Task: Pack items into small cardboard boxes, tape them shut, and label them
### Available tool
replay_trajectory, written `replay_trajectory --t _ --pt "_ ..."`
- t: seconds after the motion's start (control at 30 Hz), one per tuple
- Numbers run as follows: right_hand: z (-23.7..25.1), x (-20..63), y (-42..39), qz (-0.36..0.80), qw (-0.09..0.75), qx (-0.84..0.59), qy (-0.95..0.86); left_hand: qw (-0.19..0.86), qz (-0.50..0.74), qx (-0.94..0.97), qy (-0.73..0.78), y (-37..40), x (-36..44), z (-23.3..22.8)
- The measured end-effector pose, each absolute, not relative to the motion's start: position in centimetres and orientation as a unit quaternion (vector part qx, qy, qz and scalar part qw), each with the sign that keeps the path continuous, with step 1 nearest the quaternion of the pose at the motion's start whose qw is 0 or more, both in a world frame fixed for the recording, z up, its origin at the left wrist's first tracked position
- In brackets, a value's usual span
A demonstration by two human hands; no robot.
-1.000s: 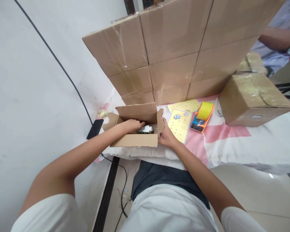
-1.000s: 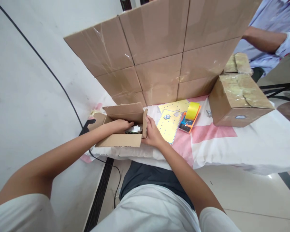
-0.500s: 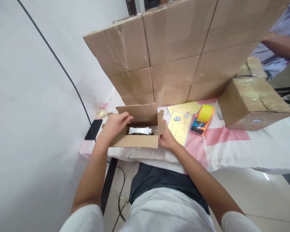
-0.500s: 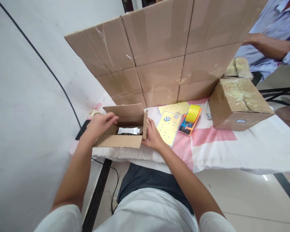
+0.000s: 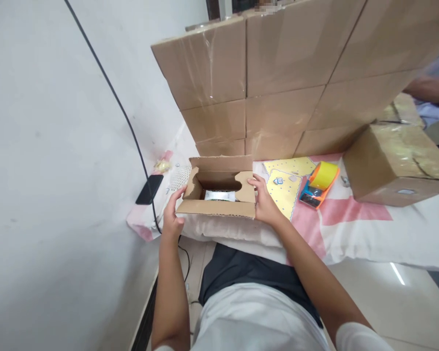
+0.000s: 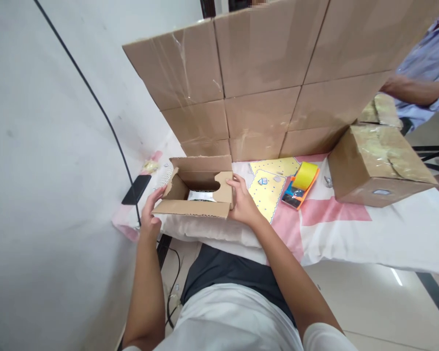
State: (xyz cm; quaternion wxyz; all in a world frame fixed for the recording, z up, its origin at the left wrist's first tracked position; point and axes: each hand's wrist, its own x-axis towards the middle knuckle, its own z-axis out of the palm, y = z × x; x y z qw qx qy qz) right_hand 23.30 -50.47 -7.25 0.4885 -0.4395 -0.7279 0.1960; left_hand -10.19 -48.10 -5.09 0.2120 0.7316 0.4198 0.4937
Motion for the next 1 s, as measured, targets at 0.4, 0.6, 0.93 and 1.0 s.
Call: replay_trajectory --t 0.4,0.6,0.93,1.0 --pt "-3.2 23.3 -49.0 0.269 0.536 -0.414 -0.684 0.245 0.545 0.593 0.54 -47.1 -6.5 -3.3" --pt "-3.8 23.0 -49.2 0.15 0.521 -0.44 -0.716 0.085 0.413 0.741 0.522 -48.7 -4.2 -0.6" --pt "-3.8 22.9 -49.4 0.115 0.506 -0.445 -0.73 0.017 0.235 0.795 0.559 -50.2 -0.6 0.6" --pt "-3.6 22.7 -49.5 0.11 0.495 -0.456 -0.732 0.019 0.236 0.794 0.56 -50.2 -0.7 0.6"
